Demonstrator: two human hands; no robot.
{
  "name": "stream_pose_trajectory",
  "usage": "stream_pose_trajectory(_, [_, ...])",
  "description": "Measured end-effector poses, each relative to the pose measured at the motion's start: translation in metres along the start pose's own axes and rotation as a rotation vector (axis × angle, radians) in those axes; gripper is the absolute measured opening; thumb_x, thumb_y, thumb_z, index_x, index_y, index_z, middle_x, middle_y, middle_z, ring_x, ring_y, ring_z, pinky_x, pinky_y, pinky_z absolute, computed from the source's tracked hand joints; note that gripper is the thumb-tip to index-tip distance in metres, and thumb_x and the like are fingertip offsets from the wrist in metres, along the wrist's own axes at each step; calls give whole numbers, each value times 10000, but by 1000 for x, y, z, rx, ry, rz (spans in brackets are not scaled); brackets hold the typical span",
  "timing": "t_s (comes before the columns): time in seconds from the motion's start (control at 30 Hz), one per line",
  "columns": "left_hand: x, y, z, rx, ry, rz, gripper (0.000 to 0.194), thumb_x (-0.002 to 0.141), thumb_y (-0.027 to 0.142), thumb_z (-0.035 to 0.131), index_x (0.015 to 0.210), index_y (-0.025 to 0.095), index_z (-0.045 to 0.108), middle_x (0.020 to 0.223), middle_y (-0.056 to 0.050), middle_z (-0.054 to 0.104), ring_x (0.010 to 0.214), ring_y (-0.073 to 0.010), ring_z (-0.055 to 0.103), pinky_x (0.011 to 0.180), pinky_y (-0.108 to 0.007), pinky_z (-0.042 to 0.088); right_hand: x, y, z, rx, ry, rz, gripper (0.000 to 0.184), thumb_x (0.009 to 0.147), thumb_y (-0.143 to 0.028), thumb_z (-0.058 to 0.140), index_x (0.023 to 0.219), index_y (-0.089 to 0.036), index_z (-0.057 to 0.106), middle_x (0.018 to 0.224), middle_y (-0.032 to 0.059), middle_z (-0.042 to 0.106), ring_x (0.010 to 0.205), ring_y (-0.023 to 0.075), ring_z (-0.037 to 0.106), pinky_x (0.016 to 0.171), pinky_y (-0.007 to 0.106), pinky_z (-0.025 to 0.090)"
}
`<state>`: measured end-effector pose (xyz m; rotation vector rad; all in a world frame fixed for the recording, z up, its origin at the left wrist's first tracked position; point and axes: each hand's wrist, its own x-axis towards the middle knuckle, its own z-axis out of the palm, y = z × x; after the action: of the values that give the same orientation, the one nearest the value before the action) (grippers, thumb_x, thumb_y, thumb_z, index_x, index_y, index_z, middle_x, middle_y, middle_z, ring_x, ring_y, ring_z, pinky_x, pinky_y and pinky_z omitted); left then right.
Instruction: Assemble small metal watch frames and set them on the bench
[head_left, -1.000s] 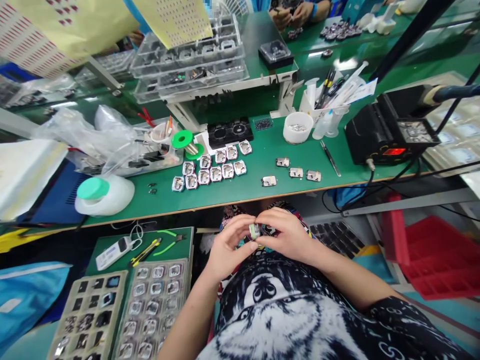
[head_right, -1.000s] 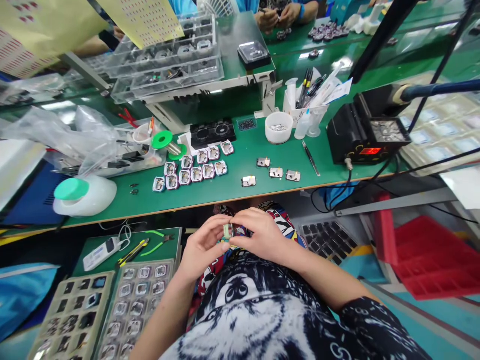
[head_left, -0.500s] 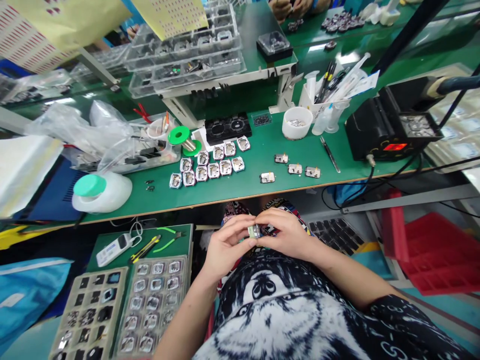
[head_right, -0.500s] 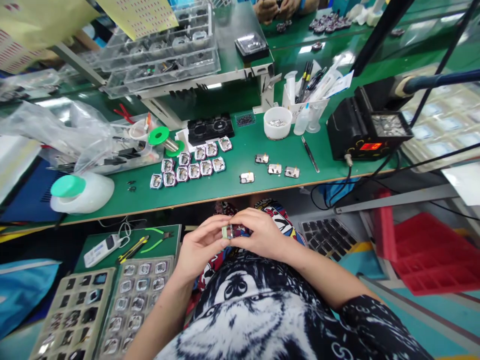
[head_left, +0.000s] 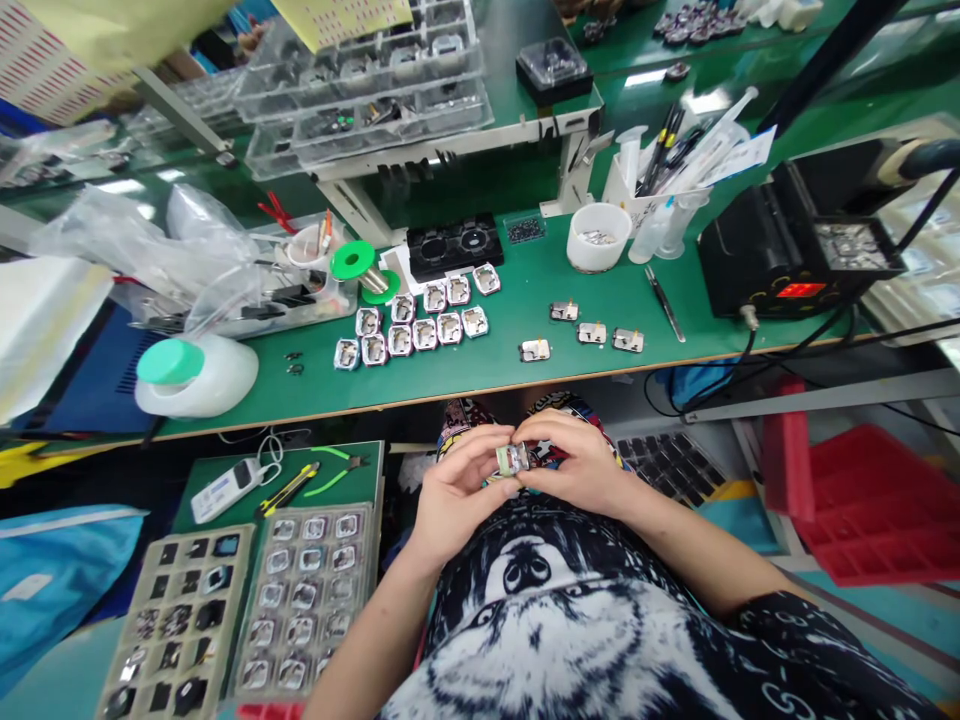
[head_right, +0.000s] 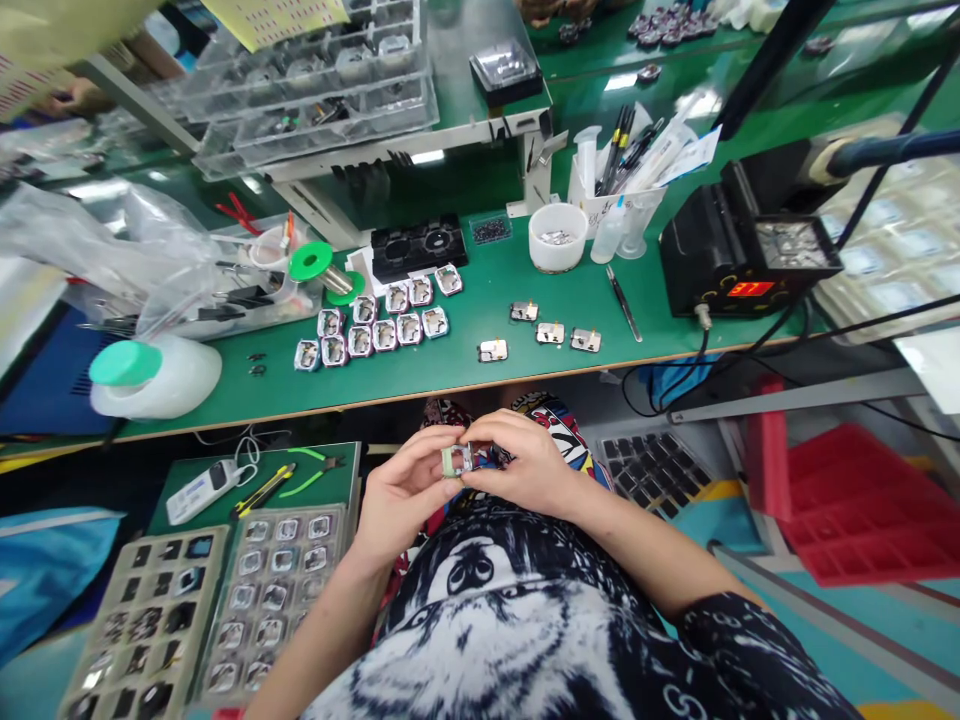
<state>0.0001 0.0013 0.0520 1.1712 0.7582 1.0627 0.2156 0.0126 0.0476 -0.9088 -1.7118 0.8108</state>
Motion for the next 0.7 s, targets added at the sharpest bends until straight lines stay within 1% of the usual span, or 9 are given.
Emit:
stream_pose_trajectory(0.13, [-2, 0, 0, 7, 22, -1, 457, 868, 104, 876, 1289, 264, 796, 1434, -143, 669, 1334, -304, 668, 1103, -420, 614, 1, 0, -2, -30, -50, -60, 364, 892, -329, 880, 1198, -224, 712, 1088, 79, 789, 1014, 233, 731, 912, 401, 594])
stream_pose_trajectory(0.23, [-5, -2, 1, 22, 50, 19, 463, 859, 86, 879, 1277, 270, 803, 1395, -130, 712, 1317, -300, 688, 1106, -429, 617, 1, -1, -3, -63, -81, -69, 342, 917, -300, 854, 1216, -227, 704, 1090, 75, 788, 1019, 231, 724, 908, 404, 594])
stream_pose_trajectory(0.33, [-8, -4, 1, 51, 69, 39, 479, 851, 81, 884, 1285, 268, 802, 1379, -128, 728, 1297, -299, 704, 1103, -436, 622, 0, -1, -3, -74, -73, -70, 300, 931, -278, 829, 1200, -229, 705, 1065, 70, 783, 1003, 227, 719, 897, 404, 599])
stream_pose_trajectory(0.4, [-9, -5, 1, 62, 70, 54, 486, 848, 75, 886, 1288, 264, 802, 1366, -130, 738, 1290, -295, 710, 1103, -427, 622, -1, -1, -2, -70, -60, -94, 297, 932, -285, 828, 1197, -228, 706, 1062, 72, 784, 999, 228, 723, 902, 410, 606])
stream_pose_trajectory(0.53, [-9, -4, 2, 30, 70, 75, 493, 843, 61, 887, 1284, 268, 804, 1356, -119, 751, 1281, -273, 718, 1109, -386, 614, -1, 0, -1, -73, -41, -145, 318, 935, -306, 836, 1213, -225, 704, 1076, 81, 793, 984, 227, 738, 896, 413, 617])
stream_pose_trajectory(0.7, [-11, -3, 3, 10, 91, 58, 488, 838, 77, 900, 1278, 269, 808, 1350, -118, 759, 1264, -270, 730, 1096, -375, 621, -1, 1, 1, -84, -27, -180, 343, 936, -311, 840, 1235, -220, 697, 1069, 85, 794, 975, 227, 745, 882, 411, 625])
